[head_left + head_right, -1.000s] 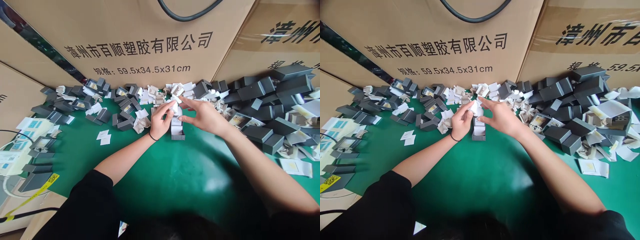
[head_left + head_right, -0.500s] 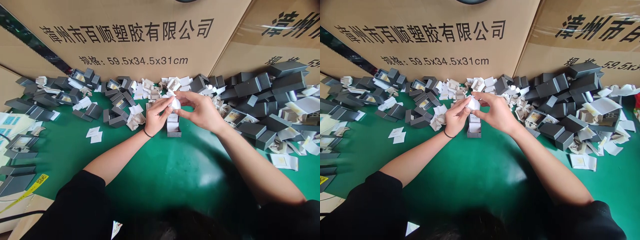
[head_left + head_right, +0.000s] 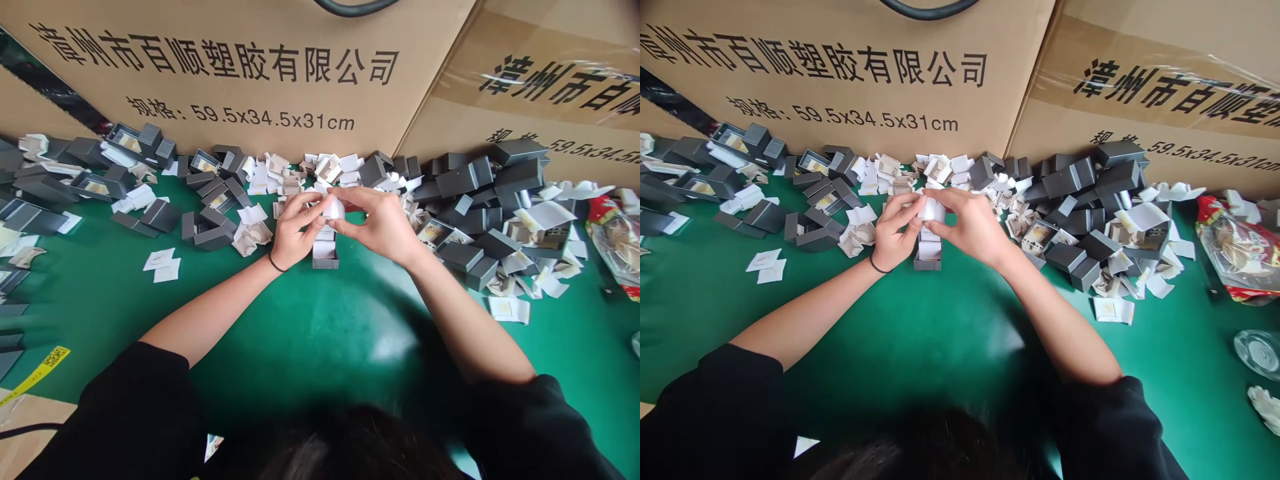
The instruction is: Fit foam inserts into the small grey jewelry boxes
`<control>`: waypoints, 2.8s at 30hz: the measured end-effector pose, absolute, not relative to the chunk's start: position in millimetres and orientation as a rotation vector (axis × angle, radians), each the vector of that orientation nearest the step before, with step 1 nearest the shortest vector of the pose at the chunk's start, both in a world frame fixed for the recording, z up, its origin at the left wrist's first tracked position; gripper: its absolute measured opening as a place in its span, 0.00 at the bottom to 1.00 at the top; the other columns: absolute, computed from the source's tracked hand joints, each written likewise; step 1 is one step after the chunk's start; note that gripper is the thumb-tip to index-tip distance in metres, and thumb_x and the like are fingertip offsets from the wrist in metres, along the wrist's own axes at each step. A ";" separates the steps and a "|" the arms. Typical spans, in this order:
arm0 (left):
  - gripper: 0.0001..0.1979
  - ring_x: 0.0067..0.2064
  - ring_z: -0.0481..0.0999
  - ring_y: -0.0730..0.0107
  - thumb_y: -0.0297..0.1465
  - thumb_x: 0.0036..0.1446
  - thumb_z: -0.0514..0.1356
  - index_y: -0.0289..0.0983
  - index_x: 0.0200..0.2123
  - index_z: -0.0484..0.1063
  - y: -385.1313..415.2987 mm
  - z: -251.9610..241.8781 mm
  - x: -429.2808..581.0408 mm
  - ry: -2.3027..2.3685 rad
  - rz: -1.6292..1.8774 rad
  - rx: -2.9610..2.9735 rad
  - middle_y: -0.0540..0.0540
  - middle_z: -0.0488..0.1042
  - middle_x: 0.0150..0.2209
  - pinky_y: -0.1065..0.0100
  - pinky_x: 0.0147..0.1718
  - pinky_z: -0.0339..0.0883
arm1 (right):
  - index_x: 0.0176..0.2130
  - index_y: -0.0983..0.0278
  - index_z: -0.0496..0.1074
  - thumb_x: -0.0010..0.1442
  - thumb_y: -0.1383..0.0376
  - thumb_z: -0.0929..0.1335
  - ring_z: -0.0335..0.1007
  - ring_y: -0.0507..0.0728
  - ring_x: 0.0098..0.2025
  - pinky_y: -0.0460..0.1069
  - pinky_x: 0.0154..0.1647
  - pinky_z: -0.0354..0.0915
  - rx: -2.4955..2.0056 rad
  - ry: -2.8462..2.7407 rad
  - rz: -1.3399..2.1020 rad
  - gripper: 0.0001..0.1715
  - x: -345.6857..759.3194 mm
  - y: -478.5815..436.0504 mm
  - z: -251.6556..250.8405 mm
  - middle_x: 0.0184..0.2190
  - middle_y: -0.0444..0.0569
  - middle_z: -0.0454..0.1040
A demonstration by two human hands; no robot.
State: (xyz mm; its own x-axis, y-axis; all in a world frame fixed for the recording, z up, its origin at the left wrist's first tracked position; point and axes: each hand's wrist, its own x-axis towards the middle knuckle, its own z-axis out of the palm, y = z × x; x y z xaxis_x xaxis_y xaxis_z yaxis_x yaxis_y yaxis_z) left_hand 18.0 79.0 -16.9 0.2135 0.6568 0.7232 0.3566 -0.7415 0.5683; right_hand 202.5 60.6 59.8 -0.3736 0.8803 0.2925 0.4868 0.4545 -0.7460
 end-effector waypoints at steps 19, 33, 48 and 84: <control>0.18 0.44 0.76 0.62 0.37 0.56 0.57 0.38 0.49 0.71 83.0 -13.5 9.6 1.051 0.807 2.082 0.42 0.76 0.45 0.67 0.38 0.71 | 0.52 0.59 0.65 0.55 0.51 0.68 0.71 0.56 0.45 0.51 0.43 0.70 -1.096 -1.335 1.200 0.28 222.9 11.1 -16.8 0.47 0.51 0.72; 0.39 0.36 0.75 0.70 0.39 0.44 0.68 0.46 0.59 0.57 84.2 4.8 -10.6 0.482 0.468 1.832 0.36 0.68 0.55 0.74 0.26 0.66 | 0.50 0.58 0.66 0.53 0.43 0.65 0.70 0.54 0.39 0.51 0.36 0.71 -1.219 -1.254 1.033 0.31 222.2 7.2 -23.8 0.45 0.48 0.72; 0.28 0.51 0.72 0.59 0.37 0.43 0.68 0.38 0.48 0.66 87.7 -5.5 -9.4 0.544 0.700 1.882 0.37 0.70 0.52 0.64 0.42 0.70 | 0.47 0.57 0.68 0.47 0.48 0.72 0.70 0.56 0.47 0.53 0.48 0.69 -1.113 -1.236 1.169 0.30 236.4 15.8 -13.2 0.50 0.47 0.71; 0.30 0.47 0.71 0.59 0.41 0.45 0.63 0.37 0.50 0.60 84.5 -0.6 -5.8 0.909 0.579 2.142 0.43 0.69 0.47 0.63 0.45 0.65 | 0.56 0.60 0.63 0.52 0.60 0.70 0.69 0.57 0.48 0.51 0.45 0.68 -1.037 -1.939 0.718 0.33 211.0 43.9 -19.2 0.50 0.49 0.71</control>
State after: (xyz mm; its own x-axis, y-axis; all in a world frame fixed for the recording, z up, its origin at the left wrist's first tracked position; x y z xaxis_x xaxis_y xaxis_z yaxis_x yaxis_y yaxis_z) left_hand -5.8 84.5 -0.6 0.6494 0.7513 0.1177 0.4242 -0.4863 0.7639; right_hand 211.0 43.9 -19.2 -0.3392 0.8585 0.3845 0.4007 0.5017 -0.7667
